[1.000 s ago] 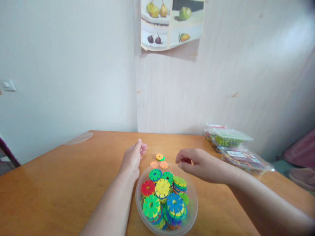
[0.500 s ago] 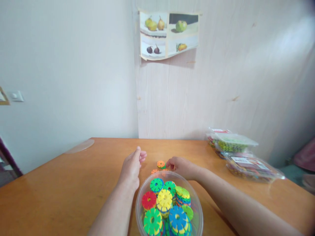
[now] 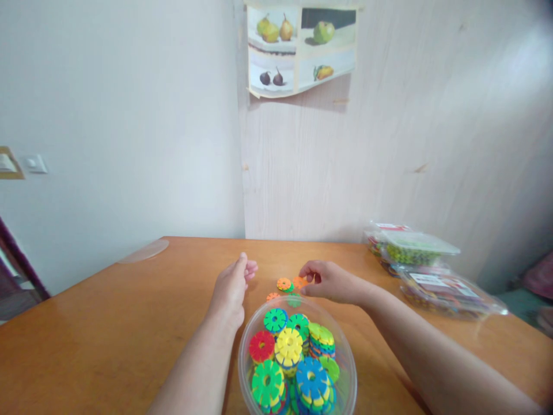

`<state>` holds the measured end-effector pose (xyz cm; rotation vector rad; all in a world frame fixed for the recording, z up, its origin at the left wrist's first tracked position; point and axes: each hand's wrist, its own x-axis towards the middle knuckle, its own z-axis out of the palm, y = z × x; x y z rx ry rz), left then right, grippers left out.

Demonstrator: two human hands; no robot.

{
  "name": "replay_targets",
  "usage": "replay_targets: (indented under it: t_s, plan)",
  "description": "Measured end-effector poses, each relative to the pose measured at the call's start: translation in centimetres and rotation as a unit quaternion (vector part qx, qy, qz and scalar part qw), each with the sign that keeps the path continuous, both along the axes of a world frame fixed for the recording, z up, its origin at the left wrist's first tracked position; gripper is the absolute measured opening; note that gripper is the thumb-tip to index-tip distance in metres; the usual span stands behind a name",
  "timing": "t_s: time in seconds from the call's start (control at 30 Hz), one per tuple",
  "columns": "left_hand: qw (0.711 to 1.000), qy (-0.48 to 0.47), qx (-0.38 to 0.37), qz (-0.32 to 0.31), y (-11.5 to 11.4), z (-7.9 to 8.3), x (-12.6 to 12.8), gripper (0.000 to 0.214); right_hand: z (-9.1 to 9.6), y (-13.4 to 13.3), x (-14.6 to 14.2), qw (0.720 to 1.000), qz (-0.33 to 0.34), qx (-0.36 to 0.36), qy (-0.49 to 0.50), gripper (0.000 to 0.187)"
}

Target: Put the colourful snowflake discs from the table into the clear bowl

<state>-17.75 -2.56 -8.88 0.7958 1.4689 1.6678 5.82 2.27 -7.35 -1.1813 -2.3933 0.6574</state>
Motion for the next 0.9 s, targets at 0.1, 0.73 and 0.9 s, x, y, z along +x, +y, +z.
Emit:
replay_targets:
  t_s: [0.1, 0.73, 0.9]
  plan:
    - [1.000, 0.001, 0.006, -0.001, 0.0, -0.1, 0.0, 0.046, 2.7, -1.5, 1.1, 0.998, 0.069, 0.006, 0.009, 0.039]
    - [1.000, 0.023, 0.008, -0.001, -0.1, 0.1, 0.2, 0.051, 4.8, -8.5, -2.5, 0.970, 0.224, 0.087, -0.022, 0.040]
    - [1.000, 0.019, 0.018, -0.002, -0.2, 0.0, 0.3, 0.047, 4.1, -8.2, -3.2, 0.971, 0.203, 0.124, 0.009, 0.047]
